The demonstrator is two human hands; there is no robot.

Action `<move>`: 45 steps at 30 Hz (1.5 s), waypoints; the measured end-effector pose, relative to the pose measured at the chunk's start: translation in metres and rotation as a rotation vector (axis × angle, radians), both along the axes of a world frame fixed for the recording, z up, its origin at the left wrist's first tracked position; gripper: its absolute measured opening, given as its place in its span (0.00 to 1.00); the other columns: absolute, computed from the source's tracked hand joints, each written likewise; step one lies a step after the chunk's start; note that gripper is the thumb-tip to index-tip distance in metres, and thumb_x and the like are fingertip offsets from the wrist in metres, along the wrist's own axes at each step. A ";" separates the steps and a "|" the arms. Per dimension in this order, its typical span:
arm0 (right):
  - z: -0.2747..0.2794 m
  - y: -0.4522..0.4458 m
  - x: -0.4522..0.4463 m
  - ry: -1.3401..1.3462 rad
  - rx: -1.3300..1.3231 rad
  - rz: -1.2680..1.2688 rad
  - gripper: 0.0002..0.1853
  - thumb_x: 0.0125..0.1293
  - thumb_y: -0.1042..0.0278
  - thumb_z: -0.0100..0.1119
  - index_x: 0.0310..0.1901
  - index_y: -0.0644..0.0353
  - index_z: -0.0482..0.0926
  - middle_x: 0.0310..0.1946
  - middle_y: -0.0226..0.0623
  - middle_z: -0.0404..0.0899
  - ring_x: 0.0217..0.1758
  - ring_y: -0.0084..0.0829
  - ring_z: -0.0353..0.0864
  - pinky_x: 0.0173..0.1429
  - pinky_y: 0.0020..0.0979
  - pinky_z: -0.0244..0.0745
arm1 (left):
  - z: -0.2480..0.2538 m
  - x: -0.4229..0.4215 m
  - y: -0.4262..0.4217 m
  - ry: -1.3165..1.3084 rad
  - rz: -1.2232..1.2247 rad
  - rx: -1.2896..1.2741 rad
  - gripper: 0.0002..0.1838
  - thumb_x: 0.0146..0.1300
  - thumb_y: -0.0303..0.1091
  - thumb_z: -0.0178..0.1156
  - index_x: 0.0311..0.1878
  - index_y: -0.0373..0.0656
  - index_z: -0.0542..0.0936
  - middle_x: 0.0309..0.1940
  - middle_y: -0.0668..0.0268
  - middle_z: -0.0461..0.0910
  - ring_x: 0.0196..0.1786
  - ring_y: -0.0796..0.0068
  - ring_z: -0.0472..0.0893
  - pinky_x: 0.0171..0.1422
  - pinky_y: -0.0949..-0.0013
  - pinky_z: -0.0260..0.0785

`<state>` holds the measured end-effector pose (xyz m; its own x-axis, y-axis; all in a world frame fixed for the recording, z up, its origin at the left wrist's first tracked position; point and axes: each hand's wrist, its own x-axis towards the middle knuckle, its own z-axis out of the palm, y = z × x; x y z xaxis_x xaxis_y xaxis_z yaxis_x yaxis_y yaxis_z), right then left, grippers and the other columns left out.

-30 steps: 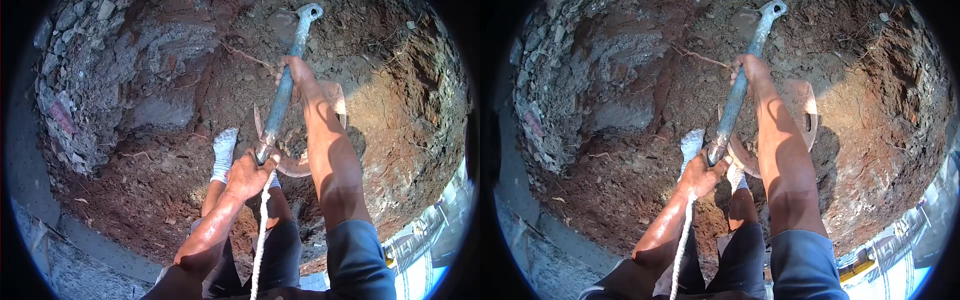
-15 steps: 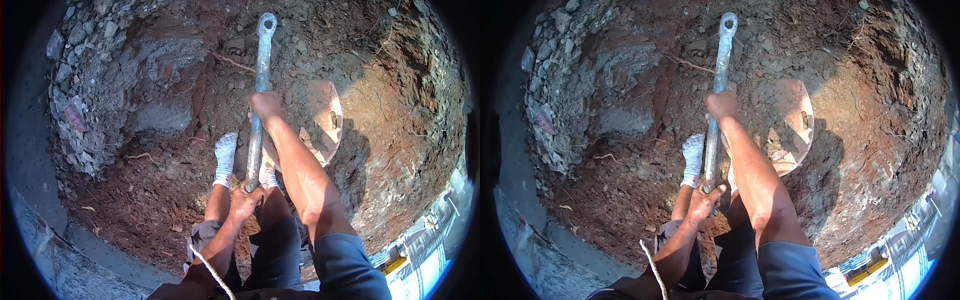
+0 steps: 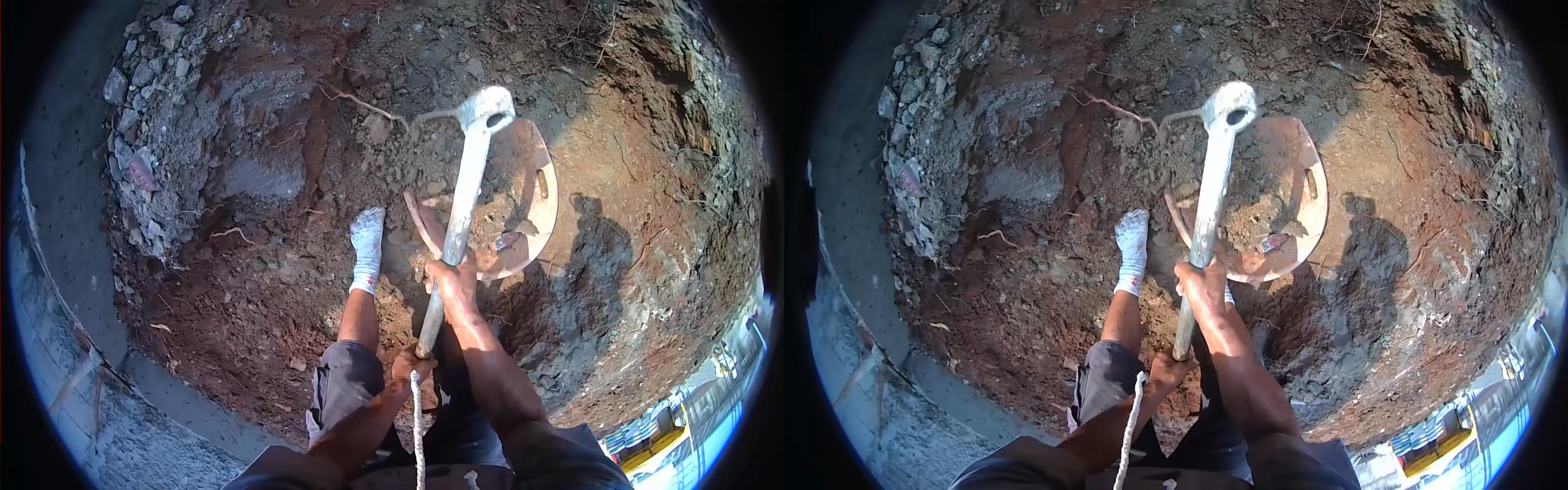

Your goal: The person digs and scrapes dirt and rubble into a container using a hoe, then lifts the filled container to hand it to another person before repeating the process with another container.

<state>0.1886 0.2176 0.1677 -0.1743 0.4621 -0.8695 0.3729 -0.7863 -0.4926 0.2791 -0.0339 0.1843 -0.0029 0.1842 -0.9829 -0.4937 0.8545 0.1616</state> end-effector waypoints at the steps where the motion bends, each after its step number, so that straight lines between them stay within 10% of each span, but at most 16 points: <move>1: 0.018 -0.018 0.024 -0.053 -0.056 -0.075 0.15 0.50 0.82 0.57 0.42 0.66 0.78 0.26 0.32 0.77 0.17 0.26 0.73 0.19 0.28 0.70 | 0.026 0.003 0.004 0.064 -0.217 -0.015 0.22 0.47 0.40 0.69 0.48 0.47 0.82 0.36 0.62 0.85 0.41 0.67 0.84 0.44 0.64 0.75; 5: 0.114 0.060 0.014 0.039 0.252 -0.134 0.14 0.48 0.83 0.58 0.39 0.66 0.76 0.27 0.32 0.76 0.21 0.24 0.74 0.26 0.26 0.72 | 0.053 -0.031 0.083 0.180 -0.182 0.269 0.16 0.48 0.40 0.68 0.39 0.44 0.78 0.33 0.60 0.81 0.40 0.54 0.82 0.48 0.56 0.72; 7: 0.160 0.138 -0.025 -0.010 0.648 -0.215 0.09 0.49 0.79 0.61 0.32 0.63 0.72 0.19 0.32 0.71 0.18 0.26 0.73 0.29 0.28 0.74 | 0.042 -0.104 0.177 0.583 -0.314 0.827 0.18 0.49 0.39 0.73 0.39 0.43 0.77 0.39 0.61 0.81 0.40 0.73 0.82 0.44 0.66 0.74; 10: 0.218 0.268 -0.066 0.484 0.795 -0.033 0.07 0.62 0.71 0.59 0.34 0.67 0.74 0.25 0.37 0.72 0.28 0.31 0.77 0.40 0.34 0.79 | 0.055 -0.221 0.332 0.405 -0.247 0.885 0.21 0.48 0.50 0.73 0.33 0.45 0.78 0.28 0.64 0.82 0.34 0.72 0.83 0.41 0.65 0.76; 15: 0.125 0.383 -0.154 0.250 1.166 -0.161 0.17 0.73 0.76 0.35 0.54 0.79 0.69 0.38 0.56 0.76 0.44 0.41 0.82 0.55 0.41 0.83 | -0.001 -0.332 0.406 0.660 -0.285 0.876 0.23 0.46 0.50 0.72 0.39 0.43 0.84 0.29 0.62 0.84 0.34 0.70 0.84 0.44 0.63 0.75; 19: -0.075 0.132 -0.196 0.010 0.462 -0.032 0.13 0.68 0.73 0.43 0.48 0.73 0.70 0.30 0.45 0.76 0.32 0.33 0.79 0.42 0.34 0.80 | -0.116 -0.260 0.135 0.246 -0.080 0.342 0.24 0.55 0.37 0.69 0.53 0.36 0.79 0.47 0.57 0.83 0.51 0.69 0.82 0.61 0.61 0.70; 21: -0.127 0.047 -0.187 -0.125 0.062 0.054 0.10 0.65 0.72 0.46 0.43 0.69 0.71 0.27 0.42 0.75 0.28 0.32 0.77 0.36 0.34 0.78 | -0.095 -0.235 0.052 0.201 -0.055 -0.063 0.22 0.54 0.43 0.68 0.49 0.41 0.82 0.42 0.55 0.85 0.45 0.66 0.85 0.55 0.67 0.73; 30: -0.138 0.157 -0.170 -0.008 -0.298 0.259 0.07 0.56 0.71 0.55 0.35 0.63 0.74 0.20 0.35 0.71 0.18 0.30 0.73 0.24 0.33 0.76 | 0.035 -0.242 0.196 0.083 -0.046 0.102 0.30 0.60 0.49 0.60 0.46 0.25 0.70 0.32 0.37 0.80 0.43 0.42 0.82 0.51 0.55 0.73; 40: -0.131 0.069 -0.182 -0.147 -0.089 0.101 0.07 0.58 0.67 0.56 0.31 0.62 0.73 0.22 0.35 0.72 0.17 0.29 0.72 0.22 0.33 0.74 | -0.035 -0.234 0.097 0.192 -0.015 -0.088 0.28 0.57 0.50 0.68 0.45 0.31 0.78 0.30 0.58 0.82 0.35 0.76 0.80 0.46 0.68 0.73; 45: -0.121 0.115 -0.129 0.062 -0.248 0.067 0.08 0.54 0.68 0.60 0.30 0.62 0.73 0.19 0.35 0.71 0.16 0.30 0.73 0.20 0.33 0.74 | 0.013 -0.173 0.152 0.404 -0.187 -0.034 0.26 0.56 0.49 0.67 0.41 0.32 0.76 0.23 0.57 0.80 0.28 0.64 0.81 0.36 0.63 0.73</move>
<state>0.0594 0.3328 0.0463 -0.2539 0.2214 -0.9415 0.4037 -0.8603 -0.3112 0.1065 0.1183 0.1976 -0.3579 0.1855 -0.9151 -0.2333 0.9312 0.2800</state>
